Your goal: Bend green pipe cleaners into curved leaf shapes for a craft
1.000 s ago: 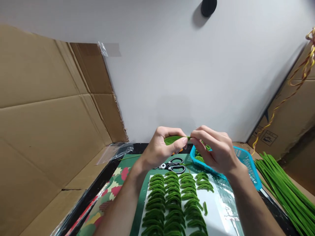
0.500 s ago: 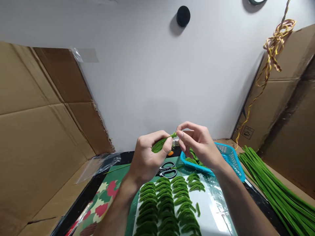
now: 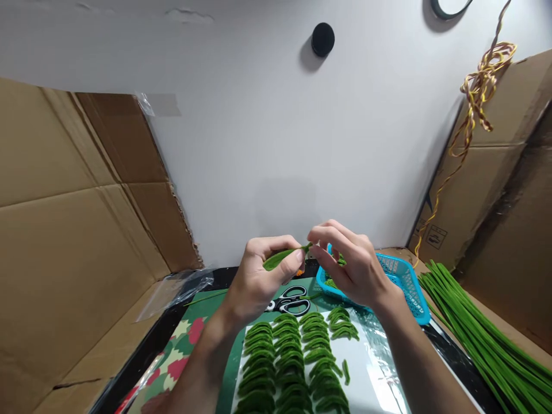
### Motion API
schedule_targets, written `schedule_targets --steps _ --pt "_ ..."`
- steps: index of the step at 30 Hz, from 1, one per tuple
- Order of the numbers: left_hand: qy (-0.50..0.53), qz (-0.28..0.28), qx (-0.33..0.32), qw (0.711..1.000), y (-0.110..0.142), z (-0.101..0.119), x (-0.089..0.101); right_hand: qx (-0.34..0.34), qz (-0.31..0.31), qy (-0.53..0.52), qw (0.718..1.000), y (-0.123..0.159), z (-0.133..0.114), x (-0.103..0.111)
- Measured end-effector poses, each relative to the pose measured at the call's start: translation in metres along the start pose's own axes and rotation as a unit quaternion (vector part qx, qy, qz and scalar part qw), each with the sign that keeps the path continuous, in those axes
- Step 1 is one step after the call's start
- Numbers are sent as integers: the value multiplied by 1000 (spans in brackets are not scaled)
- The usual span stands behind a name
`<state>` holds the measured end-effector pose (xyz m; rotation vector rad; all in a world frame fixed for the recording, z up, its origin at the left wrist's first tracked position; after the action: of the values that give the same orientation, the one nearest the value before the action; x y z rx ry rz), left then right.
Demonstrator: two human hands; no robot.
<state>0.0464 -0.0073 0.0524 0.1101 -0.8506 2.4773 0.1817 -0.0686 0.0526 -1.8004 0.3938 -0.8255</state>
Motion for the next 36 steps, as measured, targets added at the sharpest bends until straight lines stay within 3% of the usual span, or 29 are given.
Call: schedule_targets --steps 6,8,10,12,15,17,18,20,23,25,27,30,36 --pt "-82 -5 -44 996 4 16 1 32 -3 15 999 0 -12 5" --pt "-104 -12 -67 992 5 19 0 5 8 -36 999 -1 -14 5" --pt "-141 -15 -120 983 7 24 -1 -80 14 -121 989 -1 -7 4" --pt "-204 -5 -210 956 10 31 -5 -206 4 -235 950 2 5 -3" --pt "-328 20 -362 872 18 39 -16 -372 -33 -387 843 11 20 -16" --pt "-377 24 -409 830 21 37 -23 -419 -51 -437 794 14 24 -20" --pt "-379 22 -408 830 21 35 -24 -425 -55 -443 788 14 26 -20" --pt "-327 18 -356 875 16 27 -22 -401 -54 -416 814 13 27 -16" --pt "-161 -9 -181 970 6 8 -19 -302 -25 -270 914 8 23 -1" --pt "-31 -39 -53 997 4 -9 -24 -219 -8 -160 962 6 18 7" --pt "100 -55 31 993 3 -21 -32 -146 -11 -91 985 6 13 9" --pt "222 -58 107 967 1 -35 -43 -79 -21 -39 996 7 11 9" --pt "273 -73 158 946 1 -41 -51 -103 -42 -52 992 9 22 11"
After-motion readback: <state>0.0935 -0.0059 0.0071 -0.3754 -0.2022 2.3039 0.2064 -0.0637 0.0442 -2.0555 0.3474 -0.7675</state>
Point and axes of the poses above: each hand's wrist, its own y-axis away from the middle knuckle, its own x-axis out of the back of the hand, z = x × y, the point moved 7 cm from there along -y, towards the middle knuckle, and after that the axes turned 9 degrees about z, right-handed, at the moved point
